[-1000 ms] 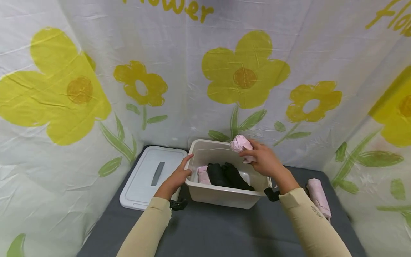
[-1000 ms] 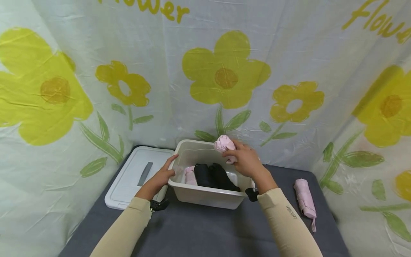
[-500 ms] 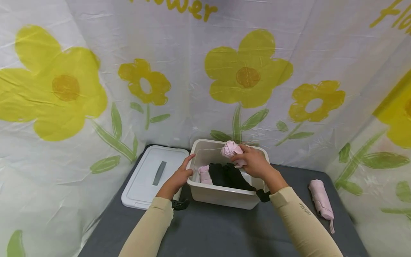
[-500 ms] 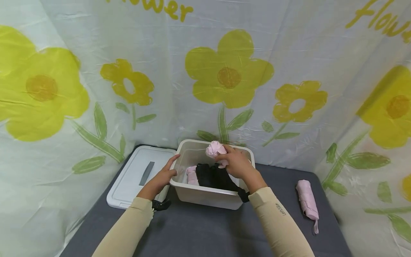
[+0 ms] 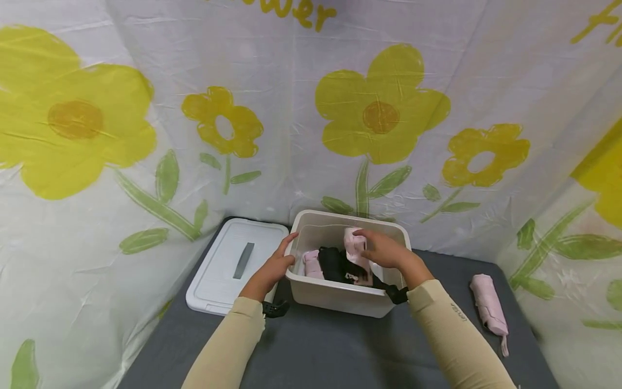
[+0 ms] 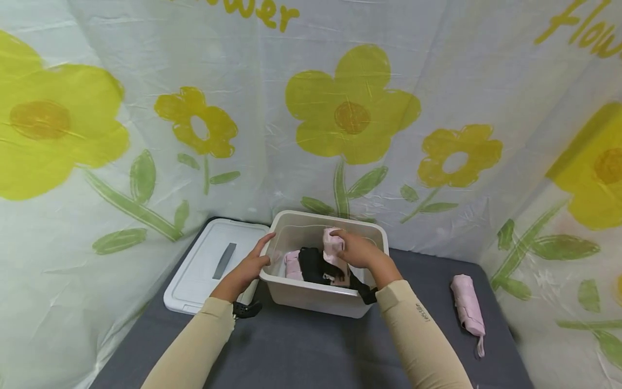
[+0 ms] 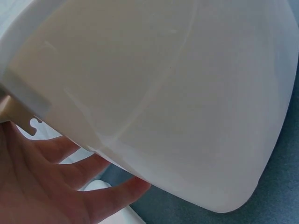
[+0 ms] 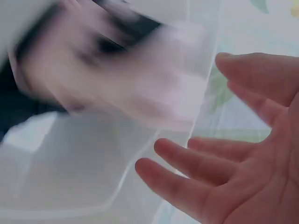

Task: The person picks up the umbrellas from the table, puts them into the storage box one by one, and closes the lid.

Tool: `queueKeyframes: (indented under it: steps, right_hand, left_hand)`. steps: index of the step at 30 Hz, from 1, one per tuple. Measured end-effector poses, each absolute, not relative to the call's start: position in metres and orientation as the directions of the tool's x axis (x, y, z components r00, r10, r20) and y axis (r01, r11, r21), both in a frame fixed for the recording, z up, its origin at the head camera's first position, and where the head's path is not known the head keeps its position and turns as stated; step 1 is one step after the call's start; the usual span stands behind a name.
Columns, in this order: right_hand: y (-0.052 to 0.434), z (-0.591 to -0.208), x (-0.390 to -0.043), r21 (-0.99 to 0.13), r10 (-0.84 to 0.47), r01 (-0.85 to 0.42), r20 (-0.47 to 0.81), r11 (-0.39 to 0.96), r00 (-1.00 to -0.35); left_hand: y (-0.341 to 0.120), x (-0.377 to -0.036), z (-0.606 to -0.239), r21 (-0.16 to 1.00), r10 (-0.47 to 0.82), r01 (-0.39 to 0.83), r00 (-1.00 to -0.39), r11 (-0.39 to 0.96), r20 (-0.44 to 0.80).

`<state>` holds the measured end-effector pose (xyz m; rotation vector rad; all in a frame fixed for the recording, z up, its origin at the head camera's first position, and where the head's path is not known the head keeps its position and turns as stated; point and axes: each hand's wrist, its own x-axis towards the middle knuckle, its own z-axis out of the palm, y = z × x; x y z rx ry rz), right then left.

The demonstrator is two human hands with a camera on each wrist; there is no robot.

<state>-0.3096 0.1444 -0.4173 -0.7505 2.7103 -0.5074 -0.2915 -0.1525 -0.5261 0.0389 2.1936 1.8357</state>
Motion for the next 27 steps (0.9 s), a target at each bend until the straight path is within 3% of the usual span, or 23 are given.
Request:
queueKeyframes:
  steps: [17, 27]
  right_hand:
    - [0.184, -0.412, -0.29, -0.403, -0.488, -0.388, -0.181, 0.829, -0.854]
    - [0.205, -0.415, -0.282, -0.428, -0.493, -0.413, -0.091, 0.804, -0.865]
  left_hand:
    - [-0.153, -0.287, -0.515, 0.963, 0.229, -0.188, -0.945, 0.193, -0.231]
    - [-0.15, -0.288, -0.526, 0.959, 0.189, -0.188, -0.955, 0.211, -0.229]
